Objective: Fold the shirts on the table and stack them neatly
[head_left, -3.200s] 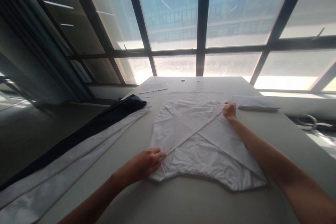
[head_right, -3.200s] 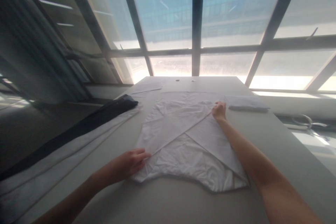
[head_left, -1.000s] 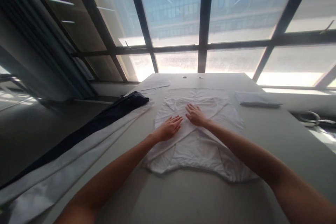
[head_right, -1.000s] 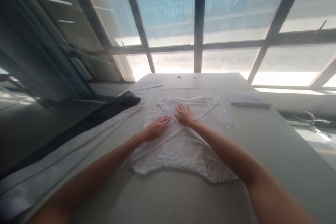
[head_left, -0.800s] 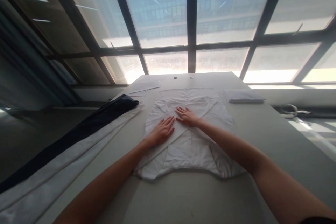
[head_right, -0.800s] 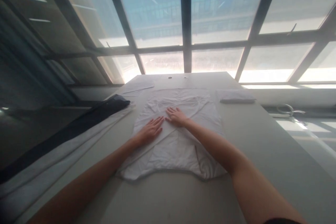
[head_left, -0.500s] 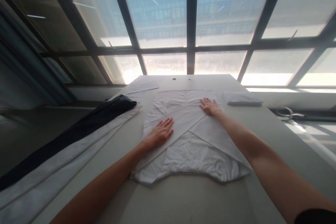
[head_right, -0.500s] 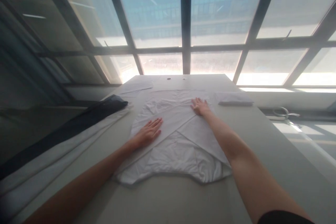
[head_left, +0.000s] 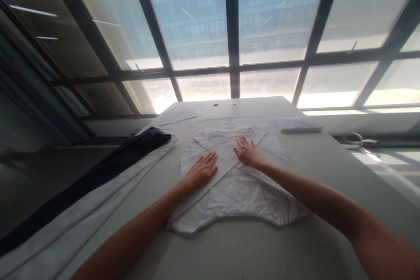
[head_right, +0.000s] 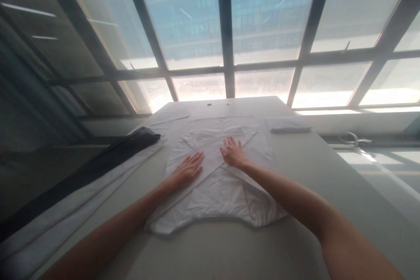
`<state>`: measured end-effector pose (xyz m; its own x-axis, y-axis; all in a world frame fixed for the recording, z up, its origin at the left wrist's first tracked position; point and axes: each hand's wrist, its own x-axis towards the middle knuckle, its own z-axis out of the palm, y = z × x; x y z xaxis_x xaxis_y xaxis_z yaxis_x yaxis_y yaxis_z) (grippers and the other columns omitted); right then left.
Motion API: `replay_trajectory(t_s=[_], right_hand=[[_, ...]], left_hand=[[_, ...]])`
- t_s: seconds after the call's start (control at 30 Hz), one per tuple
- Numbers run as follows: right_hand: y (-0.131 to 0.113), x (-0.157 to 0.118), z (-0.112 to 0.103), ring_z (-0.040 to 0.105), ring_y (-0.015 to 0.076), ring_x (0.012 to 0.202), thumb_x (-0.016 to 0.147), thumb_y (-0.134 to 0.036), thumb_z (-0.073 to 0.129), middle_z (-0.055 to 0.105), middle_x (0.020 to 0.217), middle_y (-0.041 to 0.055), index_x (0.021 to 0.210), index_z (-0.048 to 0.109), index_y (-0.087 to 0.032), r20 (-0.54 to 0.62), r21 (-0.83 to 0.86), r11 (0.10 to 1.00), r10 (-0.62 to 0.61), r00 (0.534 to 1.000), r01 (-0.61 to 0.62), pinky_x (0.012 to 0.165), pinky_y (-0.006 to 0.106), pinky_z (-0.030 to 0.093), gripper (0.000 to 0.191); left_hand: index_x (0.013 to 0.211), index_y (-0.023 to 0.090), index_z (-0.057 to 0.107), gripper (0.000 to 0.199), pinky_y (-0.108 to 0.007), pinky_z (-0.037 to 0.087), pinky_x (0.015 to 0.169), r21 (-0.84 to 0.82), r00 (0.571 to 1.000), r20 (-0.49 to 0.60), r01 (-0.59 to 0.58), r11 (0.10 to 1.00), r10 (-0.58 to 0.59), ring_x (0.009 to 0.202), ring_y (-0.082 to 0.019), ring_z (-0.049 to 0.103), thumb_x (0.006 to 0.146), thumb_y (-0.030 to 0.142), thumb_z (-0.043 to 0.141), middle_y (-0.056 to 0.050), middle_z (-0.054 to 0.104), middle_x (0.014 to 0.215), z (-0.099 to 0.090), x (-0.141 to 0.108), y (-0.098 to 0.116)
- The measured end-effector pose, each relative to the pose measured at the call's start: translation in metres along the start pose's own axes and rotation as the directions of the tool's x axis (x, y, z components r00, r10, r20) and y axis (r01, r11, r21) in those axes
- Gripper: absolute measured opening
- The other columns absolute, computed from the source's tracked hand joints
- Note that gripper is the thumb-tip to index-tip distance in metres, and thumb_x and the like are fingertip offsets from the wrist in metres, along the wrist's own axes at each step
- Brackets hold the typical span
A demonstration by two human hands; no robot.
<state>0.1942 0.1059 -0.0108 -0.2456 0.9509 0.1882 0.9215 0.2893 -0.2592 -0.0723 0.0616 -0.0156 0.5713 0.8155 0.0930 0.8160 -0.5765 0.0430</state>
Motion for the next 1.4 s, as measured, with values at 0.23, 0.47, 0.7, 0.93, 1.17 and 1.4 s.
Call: replay_trajectory(t_s=[0.23, 0.47, 0.7, 0.93, 1.17, 1.4], right_hand=[[0.020, -0.027, -0.004, 0.018, 0.0265, 0.154, 0.103, -0.048, 0.028, 0.024, 0.166, 0.0145, 0.158, 0.032, -0.010, 0.075, -0.025, 0.997, 0.076, 0.994, -0.074, 0.123, 0.049, 0.012, 0.067], [0.090, -0.044, -0.031, 0.020, 0.0269, 0.153, 0.103, -0.045, 0.026, 0.024, 0.166, 0.0166, 0.158, 0.030, -0.007, 0.086, -0.102, 0.982, 0.165, 0.983, -0.156, 0.124, 0.045, 0.013, 0.067], [0.089, -0.050, -0.027, 0.018, 0.0230, 0.154, 0.103, -0.044, 0.029, 0.024, 0.166, 0.0151, 0.158, 0.030, -0.009, -0.003, -0.098, 0.992, 0.077, 0.997, -0.077, 0.123, 0.039, 0.014, 0.065], [0.135, -0.050, -0.037, 0.025, 0.0272, 0.152, 0.103, -0.048, 0.031, 0.030, 0.163, 0.0173, 0.155, 0.037, -0.012, 0.026, -0.117, 0.952, 0.287, 0.957, -0.283, 0.121, 0.050, 0.020, 0.064], [0.178, -0.065, -0.053, 0.050, 0.0291, 0.137, 0.106, -0.040, 0.017, 0.054, 0.147, 0.0196, 0.146, 0.051, -0.015, -0.109, -0.062, 0.916, 0.388, 0.915, -0.396, 0.112, 0.045, 0.036, 0.058], [0.166, -0.069, -0.052, 0.043, 0.0237, 0.143, 0.105, -0.032, 0.016, 0.050, 0.152, 0.0159, 0.148, 0.050, -0.013, -0.222, -0.004, 0.927, 0.364, 0.904, -0.375, 0.116, 0.036, 0.032, 0.057]], left_hand=[[0.158, 0.015, 0.036, 0.059, -0.050, 0.025, 0.122, -0.037, 0.999, -0.018, -0.045, 0.998, 0.045, 0.151, -0.026, 0.030, 0.107, 0.044, 0.028, -0.014, 0.034, 0.162, 0.001, 0.002, -0.008], [0.155, 0.013, 0.040, 0.059, -0.052, 0.026, 0.122, -0.058, 0.999, -0.027, -0.039, 0.998, 0.037, 0.150, -0.029, 0.030, 0.105, 0.042, 0.031, -0.016, 0.035, 0.161, -0.001, 0.004, -0.007], [0.155, 0.010, 0.038, 0.060, -0.053, 0.024, 0.122, -0.067, 1.000, 0.008, -0.018, 0.998, 0.019, 0.151, -0.029, 0.028, 0.105, 0.042, 0.030, -0.017, 0.032, 0.162, -0.007, 0.004, -0.003], [0.155, 0.012, 0.038, 0.059, -0.052, 0.023, 0.123, -0.055, 1.000, 0.019, -0.014, 0.998, 0.015, 0.151, -0.028, 0.028, 0.106, 0.043, 0.029, -0.016, 0.034, 0.162, -0.008, 0.004, -0.004], [0.154, 0.013, 0.041, 0.059, -0.054, 0.027, 0.121, -0.065, 0.999, -0.023, -0.029, 0.997, 0.027, 0.150, -0.030, 0.032, 0.105, 0.044, 0.030, -0.017, 0.037, 0.160, -0.003, 0.005, -0.008], [0.157, 0.012, 0.036, 0.063, -0.051, 0.023, 0.123, -0.059, 0.999, 0.023, -0.042, 0.997, 0.044, 0.152, -0.028, 0.027, 0.106, 0.047, 0.026, -0.015, 0.030, 0.163, -0.004, 0.006, -0.009]])
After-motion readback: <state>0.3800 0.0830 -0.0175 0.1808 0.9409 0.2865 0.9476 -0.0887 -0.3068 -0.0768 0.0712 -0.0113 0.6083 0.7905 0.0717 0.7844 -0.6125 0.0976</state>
